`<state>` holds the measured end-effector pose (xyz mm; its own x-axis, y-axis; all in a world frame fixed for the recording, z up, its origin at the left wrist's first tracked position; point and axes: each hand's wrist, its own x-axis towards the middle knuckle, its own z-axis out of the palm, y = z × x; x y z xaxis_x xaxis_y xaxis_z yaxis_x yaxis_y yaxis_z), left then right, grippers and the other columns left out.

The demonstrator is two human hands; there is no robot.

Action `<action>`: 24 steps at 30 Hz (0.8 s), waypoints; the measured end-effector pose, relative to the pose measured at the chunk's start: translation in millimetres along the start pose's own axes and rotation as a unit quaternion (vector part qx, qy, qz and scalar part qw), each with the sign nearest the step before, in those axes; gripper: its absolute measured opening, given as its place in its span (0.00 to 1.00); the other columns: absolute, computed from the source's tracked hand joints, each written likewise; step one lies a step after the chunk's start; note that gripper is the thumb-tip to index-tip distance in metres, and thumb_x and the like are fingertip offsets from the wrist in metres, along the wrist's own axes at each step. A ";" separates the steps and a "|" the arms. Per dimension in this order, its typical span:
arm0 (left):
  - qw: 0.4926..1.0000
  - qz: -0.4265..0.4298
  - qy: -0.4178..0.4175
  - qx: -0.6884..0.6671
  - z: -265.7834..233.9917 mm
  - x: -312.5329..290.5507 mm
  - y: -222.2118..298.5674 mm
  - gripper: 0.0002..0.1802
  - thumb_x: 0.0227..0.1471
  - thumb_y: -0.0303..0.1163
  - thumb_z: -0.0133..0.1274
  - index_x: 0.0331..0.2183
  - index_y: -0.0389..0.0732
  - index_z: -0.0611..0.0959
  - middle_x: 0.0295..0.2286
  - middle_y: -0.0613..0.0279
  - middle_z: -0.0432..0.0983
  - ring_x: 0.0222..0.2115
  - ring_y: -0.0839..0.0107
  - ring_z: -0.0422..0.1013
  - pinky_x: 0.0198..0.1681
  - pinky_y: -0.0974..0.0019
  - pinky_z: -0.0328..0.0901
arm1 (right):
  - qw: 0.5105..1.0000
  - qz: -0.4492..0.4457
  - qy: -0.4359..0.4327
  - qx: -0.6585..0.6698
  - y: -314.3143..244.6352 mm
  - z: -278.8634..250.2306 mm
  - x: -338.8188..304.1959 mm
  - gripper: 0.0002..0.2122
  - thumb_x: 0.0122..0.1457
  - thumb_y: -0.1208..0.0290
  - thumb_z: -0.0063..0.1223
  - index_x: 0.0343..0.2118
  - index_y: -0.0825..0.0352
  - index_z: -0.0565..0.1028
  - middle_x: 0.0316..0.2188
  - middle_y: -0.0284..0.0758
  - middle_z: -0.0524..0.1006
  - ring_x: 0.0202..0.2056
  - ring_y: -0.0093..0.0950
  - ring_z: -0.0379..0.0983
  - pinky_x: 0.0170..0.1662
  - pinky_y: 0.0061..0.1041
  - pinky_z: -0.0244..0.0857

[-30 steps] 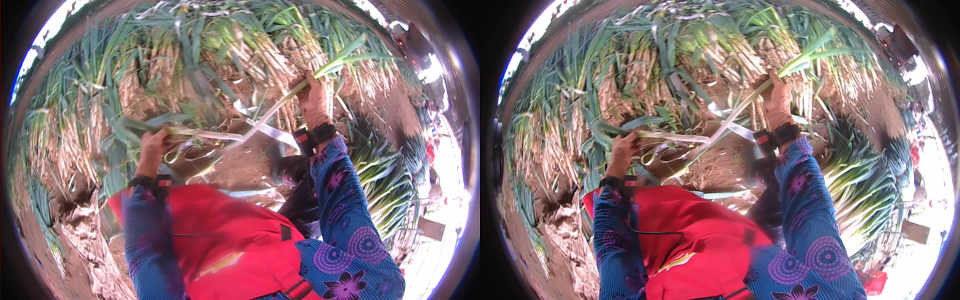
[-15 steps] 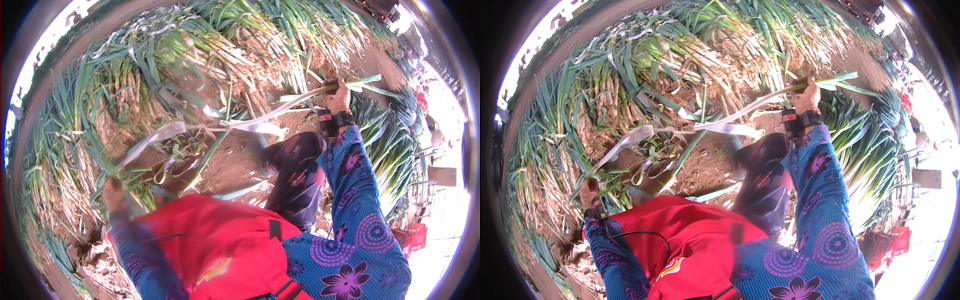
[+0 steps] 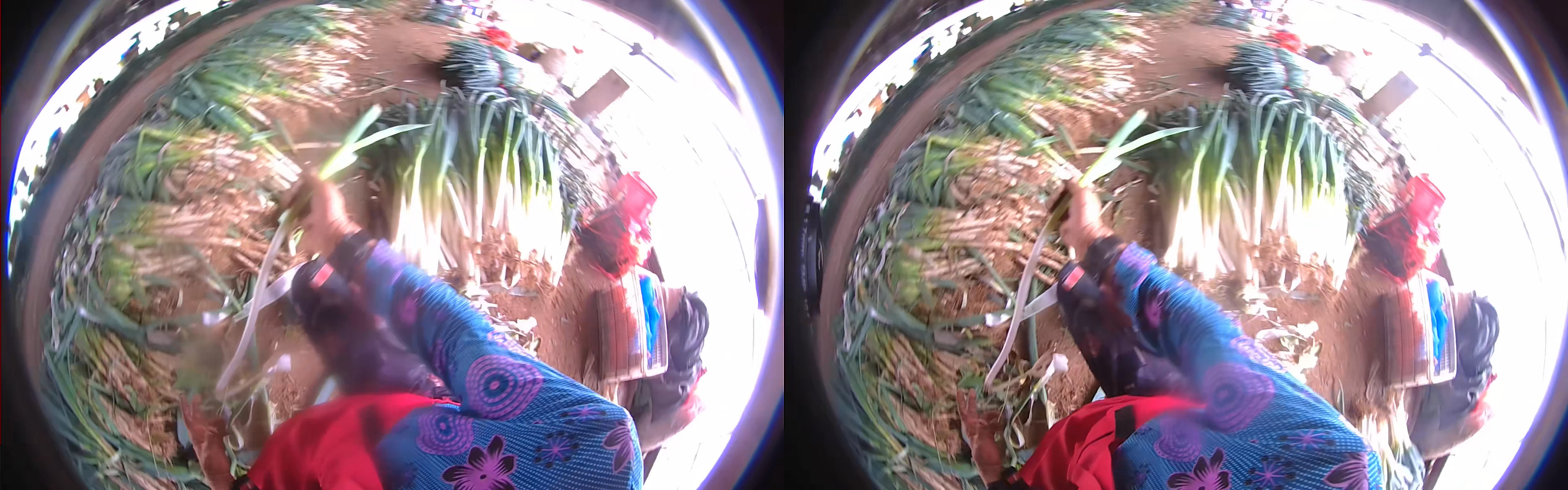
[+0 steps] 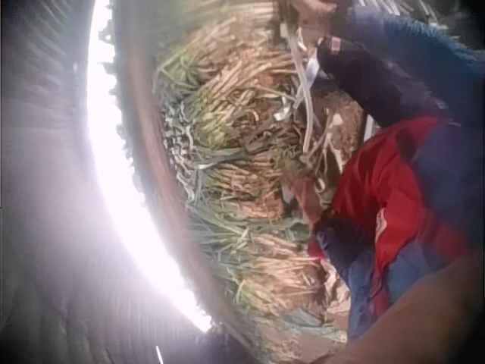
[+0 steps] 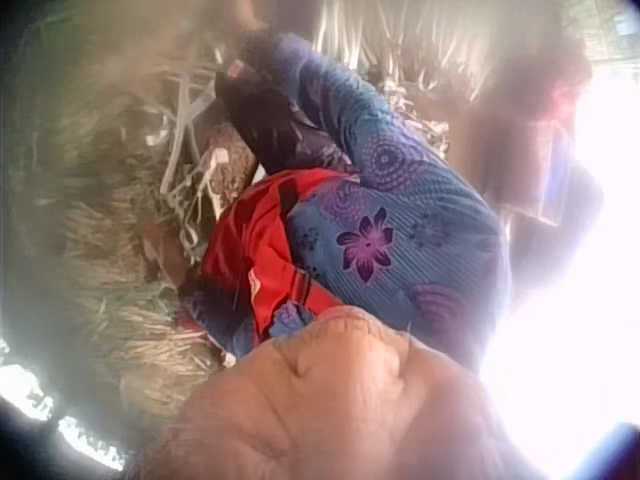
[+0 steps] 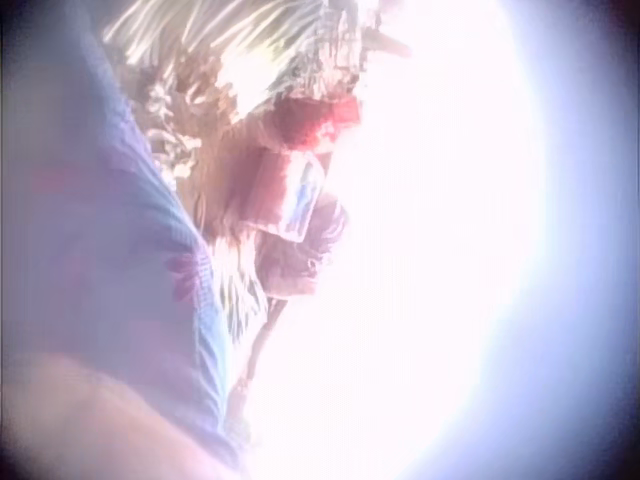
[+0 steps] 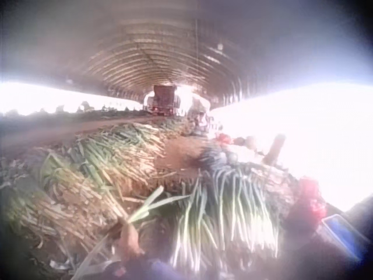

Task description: The person picks up individual leeks from a pile, peels away the outer layers by hand, and places the cleaned leeks into a separate pile.

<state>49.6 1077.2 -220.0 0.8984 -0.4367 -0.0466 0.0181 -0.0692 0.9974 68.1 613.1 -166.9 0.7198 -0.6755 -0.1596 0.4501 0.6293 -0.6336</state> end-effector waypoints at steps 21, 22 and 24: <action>0.758 -0.017 -0.185 0.625 -11.3 -12.2 37.0 0.24 0.55 0.41 0.43 0.50 0.40 0.71 0.50 0.46 0.62 0.49 0.51 0.62 0.50 0.53 0.58 | 0.636 -0.369 0.299 -0.608 -519.0 -286.1 -49.8 0.17 0.55 0.57 0.43 0.29 0.69 0.74 0.24 0.38 0.77 0.26 0.25 0.74 0.30 0.31 0.67; 0.884 -0.142 -0.103 0.433 -6.2 -13.5 27.6 0.26 0.55 0.43 0.44 0.52 0.40 0.69 0.52 0.46 0.60 0.50 0.50 0.61 0.51 0.54 0.58 | 0.501 -0.434 0.342 -0.666 -547.3 -304.2 -46.2 0.16 0.54 0.57 0.44 0.29 0.68 0.74 0.22 0.38 0.75 0.24 0.27 0.73 0.27 0.31 0.65; 0.946 -0.250 -0.013 0.207 3.8 -5.7 10.8 0.28 0.55 0.44 0.44 0.53 0.40 0.68 0.54 0.46 0.59 0.52 0.50 0.60 0.52 0.55 0.58 | 0.280 -0.518 0.449 -0.672 -536.3 -331.6 -11.4 0.12 0.54 0.62 0.43 0.27 0.65 0.73 0.19 0.36 0.71 0.21 0.28 0.70 0.21 0.31 0.61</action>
<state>43.0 1075.6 -209.1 0.8115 -0.2775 -0.5142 0.2608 -0.6155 0.7437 -356.8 155.9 -76.4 -0.1229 -0.4318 0.8936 -0.8687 -0.3886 -0.3073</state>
